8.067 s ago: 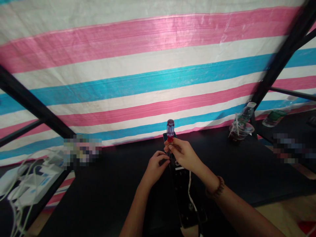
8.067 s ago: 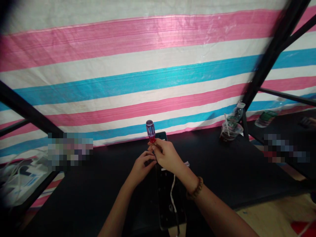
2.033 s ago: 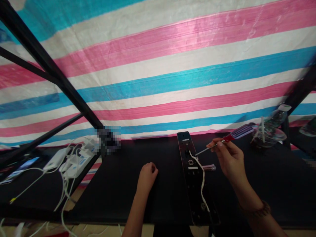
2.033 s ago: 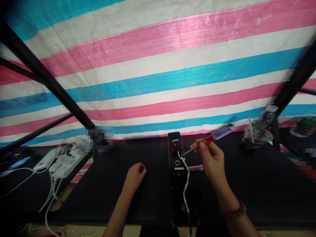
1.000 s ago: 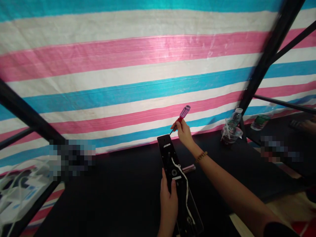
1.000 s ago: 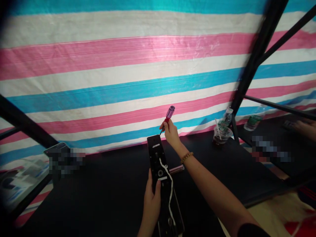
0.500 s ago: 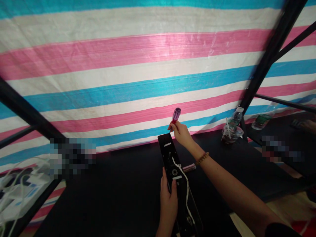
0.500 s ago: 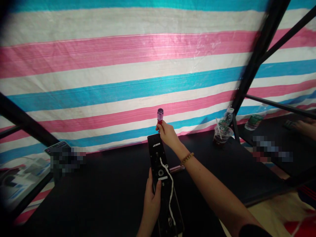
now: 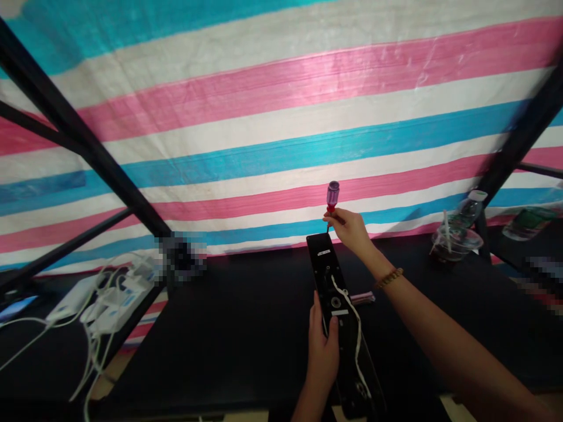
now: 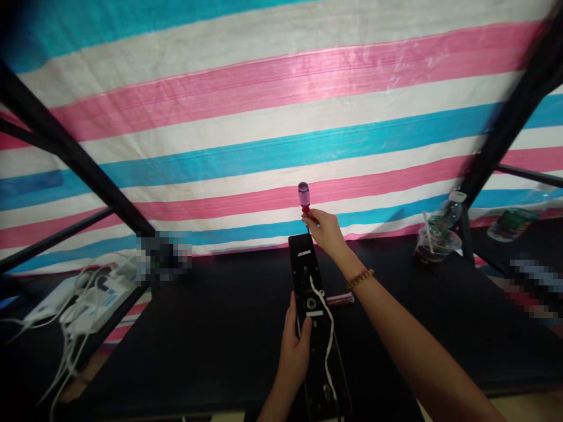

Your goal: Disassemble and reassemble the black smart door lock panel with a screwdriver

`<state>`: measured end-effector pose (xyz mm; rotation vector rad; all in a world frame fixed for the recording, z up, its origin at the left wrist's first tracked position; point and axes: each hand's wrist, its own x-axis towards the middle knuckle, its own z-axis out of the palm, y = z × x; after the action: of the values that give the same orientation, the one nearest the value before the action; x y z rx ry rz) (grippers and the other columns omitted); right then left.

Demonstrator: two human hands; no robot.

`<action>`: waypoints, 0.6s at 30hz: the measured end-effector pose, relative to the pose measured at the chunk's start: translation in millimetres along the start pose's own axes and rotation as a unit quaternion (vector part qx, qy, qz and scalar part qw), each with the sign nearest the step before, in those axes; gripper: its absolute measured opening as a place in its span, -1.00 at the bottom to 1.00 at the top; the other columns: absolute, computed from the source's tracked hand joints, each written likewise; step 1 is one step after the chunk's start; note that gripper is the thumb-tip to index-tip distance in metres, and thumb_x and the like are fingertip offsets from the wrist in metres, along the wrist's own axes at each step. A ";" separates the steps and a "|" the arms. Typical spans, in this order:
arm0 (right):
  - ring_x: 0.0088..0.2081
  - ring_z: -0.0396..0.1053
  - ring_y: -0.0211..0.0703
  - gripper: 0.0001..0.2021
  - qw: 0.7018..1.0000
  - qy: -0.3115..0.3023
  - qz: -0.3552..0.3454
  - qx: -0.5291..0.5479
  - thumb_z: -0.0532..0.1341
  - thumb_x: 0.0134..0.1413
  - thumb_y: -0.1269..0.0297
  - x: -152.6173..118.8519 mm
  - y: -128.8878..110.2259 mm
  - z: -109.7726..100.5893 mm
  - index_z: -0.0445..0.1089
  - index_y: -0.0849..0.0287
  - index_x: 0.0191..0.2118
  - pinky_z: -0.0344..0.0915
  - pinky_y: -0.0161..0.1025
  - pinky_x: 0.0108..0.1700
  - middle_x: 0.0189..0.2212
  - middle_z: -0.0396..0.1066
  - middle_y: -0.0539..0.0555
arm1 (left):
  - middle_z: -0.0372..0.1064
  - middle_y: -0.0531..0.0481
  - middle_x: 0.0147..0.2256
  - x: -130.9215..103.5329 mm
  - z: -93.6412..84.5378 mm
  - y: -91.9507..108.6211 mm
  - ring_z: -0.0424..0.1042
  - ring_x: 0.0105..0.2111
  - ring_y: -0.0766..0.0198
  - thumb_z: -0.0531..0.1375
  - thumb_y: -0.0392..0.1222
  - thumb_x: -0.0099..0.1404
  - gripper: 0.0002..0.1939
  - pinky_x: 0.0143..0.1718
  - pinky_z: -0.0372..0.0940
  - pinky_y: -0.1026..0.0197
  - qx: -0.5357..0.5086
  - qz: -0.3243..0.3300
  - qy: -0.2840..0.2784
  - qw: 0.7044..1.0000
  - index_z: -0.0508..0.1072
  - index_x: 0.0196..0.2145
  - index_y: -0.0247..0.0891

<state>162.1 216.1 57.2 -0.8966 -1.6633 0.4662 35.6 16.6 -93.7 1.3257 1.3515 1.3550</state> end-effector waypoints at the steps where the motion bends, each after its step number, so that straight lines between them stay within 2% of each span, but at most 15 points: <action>1: -0.41 0.50 -0.12 -0.85 1.000 -0.013 0.007 0.013 0.21 0.14 0.20 -0.8 -0.1 0.1 0.47 0.13 -0.31 0.44 -0.16 -0.27 -0.38 0.55 0.06 | 0.04 -0.19 0.35 -0.1 -0.2 0.7 0.00 0.36 0.13 0.03 -0.02 0.44 -0.36 0.35 -0.05 0.08 -0.003 0.000 -0.002 1.000 0.03 0.38 -0.25; 5: -0.42 0.49 -0.15 -0.79 0.998 -0.043 0.020 0.042 0.14 0.20 0.16 -1.5 -1.4 3.7 0.44 0.15 -0.20 0.46 -0.17 -0.31 -0.37 0.52 0.08 | 0.08 -0.20 0.33 -0.2 -1.9 2.9 0.05 0.34 0.11 0.06 -0.02 0.42 -0.36 0.35 -0.05 0.03 -0.009 0.003 0.000 1.000 0.05 0.38 -0.22; 10: -0.43 0.44 -0.15 -0.75 0.998 0.034 0.017 0.041 0.24 0.11 0.05 -1.0 -1.5 9.2 0.45 0.14 -0.37 0.45 -0.18 -0.40 -0.36 0.46 0.08 | 0.10 -0.20 0.33 -0.3 -3.8 5.2 0.06 0.34 0.06 0.09 -0.03 0.40 -0.37 0.35 -0.03 -0.05 -0.005 0.000 0.015 1.000 0.10 0.36 -0.19; 13: -0.45 0.46 -0.12 -0.76 0.995 0.076 0.038 0.049 0.29 0.04 0.06 -2.1 -0.3 8.1 0.47 0.14 -0.31 0.45 -0.16 -0.37 -0.44 0.47 0.04 | 0.06 -0.16 0.35 0.6 -3.8 6.1 0.04 0.35 0.10 0.08 -0.03 0.41 -0.37 0.35 -0.02 0.00 -0.004 0.001 0.010 1.000 0.09 0.36 -0.18; 15: -0.44 0.48 -0.11 -0.77 0.995 0.074 0.046 0.051 0.28 0.06 0.09 -3.3 1.0 6.0 0.46 0.14 -0.27 0.45 -0.14 -0.32 -0.44 0.50 0.04 | 0.03 -0.15 0.36 1.4 -3.3 6.5 0.01 0.36 0.12 0.07 -0.04 0.41 -0.38 0.36 -0.04 0.03 0.001 -0.001 0.009 1.000 0.09 0.37 -0.19; 18: -0.37 0.50 -0.10 -0.76 0.996 0.047 0.037 0.059 0.17 0.16 0.11 -4.5 2.9 3.6 0.43 0.15 -0.18 0.47 -0.12 -0.29 -0.32 0.55 0.10 | 0.03 -0.17 0.36 0.3 -1.9 6.1 0.01 0.36 0.11 0.06 -0.04 0.41 -0.38 0.36 -0.04 0.03 0.005 -0.009 0.012 1.000 0.08 0.36 -0.22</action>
<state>159.9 215.1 51.2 -0.8813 -1.5049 0.5585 34.6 15.9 -87.4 1.3044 1.3862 1.3571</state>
